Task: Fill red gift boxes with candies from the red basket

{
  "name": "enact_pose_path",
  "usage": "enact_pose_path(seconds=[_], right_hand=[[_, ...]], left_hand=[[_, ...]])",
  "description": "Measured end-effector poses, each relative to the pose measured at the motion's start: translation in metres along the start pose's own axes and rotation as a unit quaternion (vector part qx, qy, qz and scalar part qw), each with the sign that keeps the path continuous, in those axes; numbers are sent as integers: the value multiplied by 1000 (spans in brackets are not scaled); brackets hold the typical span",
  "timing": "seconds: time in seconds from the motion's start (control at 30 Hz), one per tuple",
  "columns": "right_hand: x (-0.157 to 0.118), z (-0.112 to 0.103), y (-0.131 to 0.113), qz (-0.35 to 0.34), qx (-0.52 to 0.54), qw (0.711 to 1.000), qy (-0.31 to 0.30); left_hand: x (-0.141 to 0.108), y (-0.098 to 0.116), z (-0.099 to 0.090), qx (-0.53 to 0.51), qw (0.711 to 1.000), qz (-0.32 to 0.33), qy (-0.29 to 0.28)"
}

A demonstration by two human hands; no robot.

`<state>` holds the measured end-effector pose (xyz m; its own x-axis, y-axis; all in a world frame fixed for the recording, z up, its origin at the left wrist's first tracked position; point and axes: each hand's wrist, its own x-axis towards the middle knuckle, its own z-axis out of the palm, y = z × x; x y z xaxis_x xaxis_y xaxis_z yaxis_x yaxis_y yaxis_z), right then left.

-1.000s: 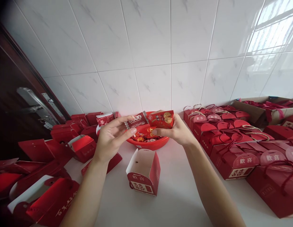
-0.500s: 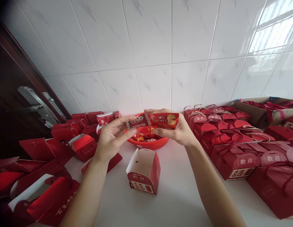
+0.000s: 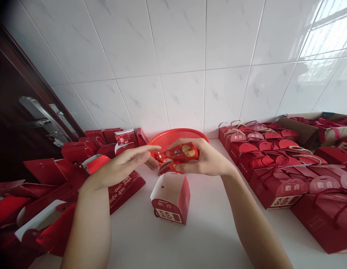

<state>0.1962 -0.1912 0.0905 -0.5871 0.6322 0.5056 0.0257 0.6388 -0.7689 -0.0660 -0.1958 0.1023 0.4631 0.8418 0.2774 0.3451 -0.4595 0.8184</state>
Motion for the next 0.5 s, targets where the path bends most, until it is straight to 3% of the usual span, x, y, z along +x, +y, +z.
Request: enact_pose_path(seconds=[0.07,0.2,0.37,0.5], right_hand=[[1,3,-1,4,-39,998,-43],[7,14,3,6,-115,991,-65],[13,24,9,28,-166,982,-91],[14,27,11,49,-197,973,-107]], left_hand=[[-1,-6,-4,45,999,-6,29],[1,-14,-5,125,990,-36,58],[1,-9,-3,174,984,-43,22],[0,-2,-4,200,974,-111,-2]])
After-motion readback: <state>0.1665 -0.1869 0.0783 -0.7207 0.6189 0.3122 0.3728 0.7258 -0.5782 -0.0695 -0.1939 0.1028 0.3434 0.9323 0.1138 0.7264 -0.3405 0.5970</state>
